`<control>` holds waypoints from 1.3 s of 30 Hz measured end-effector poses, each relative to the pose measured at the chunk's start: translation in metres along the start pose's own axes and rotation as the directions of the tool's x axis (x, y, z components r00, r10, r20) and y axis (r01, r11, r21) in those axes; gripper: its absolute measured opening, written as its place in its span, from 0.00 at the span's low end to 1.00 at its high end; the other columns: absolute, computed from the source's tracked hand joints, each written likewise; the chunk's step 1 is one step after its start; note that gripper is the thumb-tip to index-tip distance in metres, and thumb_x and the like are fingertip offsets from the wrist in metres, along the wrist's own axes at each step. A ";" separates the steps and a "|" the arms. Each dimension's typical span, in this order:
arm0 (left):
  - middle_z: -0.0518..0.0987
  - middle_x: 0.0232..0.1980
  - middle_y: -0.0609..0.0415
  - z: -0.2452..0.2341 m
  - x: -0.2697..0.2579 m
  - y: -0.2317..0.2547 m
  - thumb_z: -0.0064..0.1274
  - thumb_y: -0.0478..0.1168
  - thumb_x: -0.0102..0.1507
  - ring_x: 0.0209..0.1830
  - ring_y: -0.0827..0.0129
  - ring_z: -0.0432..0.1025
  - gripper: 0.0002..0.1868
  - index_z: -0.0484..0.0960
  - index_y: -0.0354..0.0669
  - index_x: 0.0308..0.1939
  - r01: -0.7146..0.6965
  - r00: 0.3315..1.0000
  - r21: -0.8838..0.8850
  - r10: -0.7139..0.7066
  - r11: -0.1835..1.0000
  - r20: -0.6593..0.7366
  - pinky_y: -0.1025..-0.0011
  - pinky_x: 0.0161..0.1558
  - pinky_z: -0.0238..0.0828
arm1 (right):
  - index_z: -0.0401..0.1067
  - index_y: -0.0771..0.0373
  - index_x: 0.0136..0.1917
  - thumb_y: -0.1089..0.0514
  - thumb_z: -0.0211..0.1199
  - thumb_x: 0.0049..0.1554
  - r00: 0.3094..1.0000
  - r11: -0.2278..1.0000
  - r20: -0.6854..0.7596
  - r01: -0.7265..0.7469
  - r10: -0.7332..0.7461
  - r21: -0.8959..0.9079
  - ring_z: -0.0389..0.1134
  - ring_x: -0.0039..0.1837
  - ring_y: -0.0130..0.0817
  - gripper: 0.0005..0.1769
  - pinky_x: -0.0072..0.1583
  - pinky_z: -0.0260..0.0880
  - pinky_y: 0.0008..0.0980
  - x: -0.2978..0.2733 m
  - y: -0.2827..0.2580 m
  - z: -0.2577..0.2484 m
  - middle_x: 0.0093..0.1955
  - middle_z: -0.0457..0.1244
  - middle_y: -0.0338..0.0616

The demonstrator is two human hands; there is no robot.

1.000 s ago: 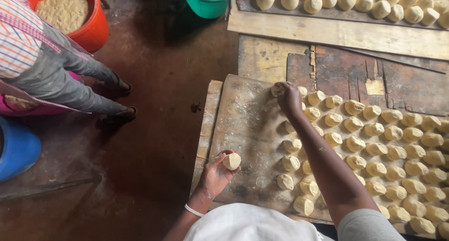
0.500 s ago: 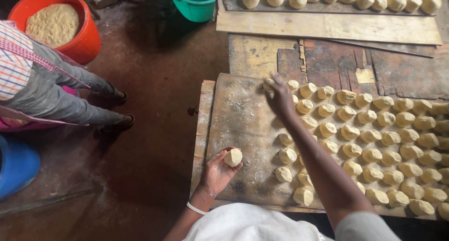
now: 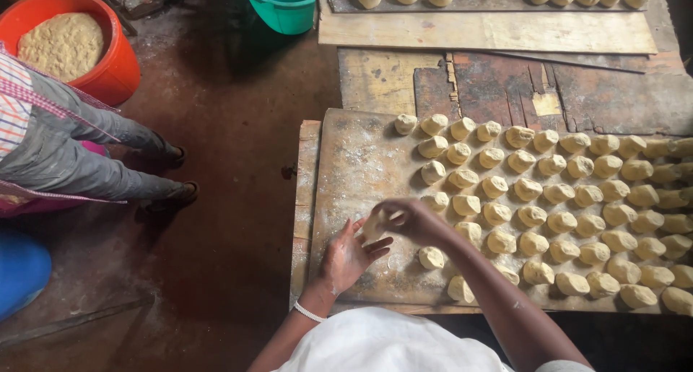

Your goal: The person shapes small pieces of dough into uniform balls by hand and places them in neat rows on a wooden board. Another person nearby also handles dough and places pieces onto the board.

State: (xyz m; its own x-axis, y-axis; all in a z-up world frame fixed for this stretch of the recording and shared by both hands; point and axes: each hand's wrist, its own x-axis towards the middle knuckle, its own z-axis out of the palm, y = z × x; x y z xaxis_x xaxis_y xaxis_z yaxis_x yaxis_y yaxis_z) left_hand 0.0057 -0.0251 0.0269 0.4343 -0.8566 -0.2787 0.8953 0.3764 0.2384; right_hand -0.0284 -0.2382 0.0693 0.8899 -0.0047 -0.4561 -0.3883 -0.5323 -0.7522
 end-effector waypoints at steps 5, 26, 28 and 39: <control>0.73 0.62 0.43 -0.003 -0.004 0.005 0.51 0.51 0.67 0.62 0.51 0.71 0.25 0.67 0.45 0.63 -0.040 0.996 0.008 0.040 0.999 -0.084 0.56 0.65 0.69 | 0.75 0.52 0.65 0.58 0.64 0.56 0.868 0.985 -0.469 0.117 -0.162 -0.125 0.73 0.57 0.41 0.22 0.55 0.77 0.35 0.047 0.044 -0.044 0.63 0.67 0.48; 0.79 0.55 0.47 -0.025 -0.012 0.002 0.48 0.46 0.70 0.54 0.61 0.74 0.19 0.74 0.38 0.60 -0.139 0.988 0.060 0.142 0.988 -0.056 0.62 0.61 0.70 | 0.77 0.56 0.63 0.64 0.63 0.59 0.800 0.905 -0.515 0.080 -0.308 -0.418 0.76 0.56 0.42 0.18 0.60 0.76 0.36 0.112 0.073 -0.070 0.62 0.71 0.46; 0.79 0.55 0.47 -0.025 -0.012 0.002 0.48 0.46 0.70 0.54 0.61 0.74 0.19 0.74 0.38 0.59 -0.137 0.988 0.067 0.141 0.988 -0.057 0.62 0.61 0.70 | 0.65 0.56 0.72 0.65 0.60 0.59 0.861 0.955 -0.490 -0.020 -0.134 -0.296 0.74 0.57 0.44 0.28 0.61 0.75 0.35 0.113 0.076 -0.069 0.63 0.69 0.48; 0.79 0.54 0.46 -0.016 -0.019 0.001 0.49 0.46 0.70 0.54 0.60 0.74 0.19 0.75 0.37 0.59 -0.137 0.990 0.127 0.141 0.982 -0.026 0.61 0.61 0.70 | 0.72 0.59 0.67 0.67 0.51 0.63 0.808 0.895 -0.540 -0.036 -0.236 -0.445 0.72 0.60 0.46 0.21 0.60 0.75 0.41 0.118 0.069 -0.046 0.74 0.61 0.46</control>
State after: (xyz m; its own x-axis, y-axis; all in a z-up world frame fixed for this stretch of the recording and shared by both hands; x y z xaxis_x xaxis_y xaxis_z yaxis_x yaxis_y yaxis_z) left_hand 0.0006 -0.0029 0.0173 0.5586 -0.7855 -0.2664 0.8076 0.4417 0.3908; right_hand 0.0607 -0.3139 -0.0145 0.9397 -0.3355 0.0659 -0.2733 -0.8530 -0.4447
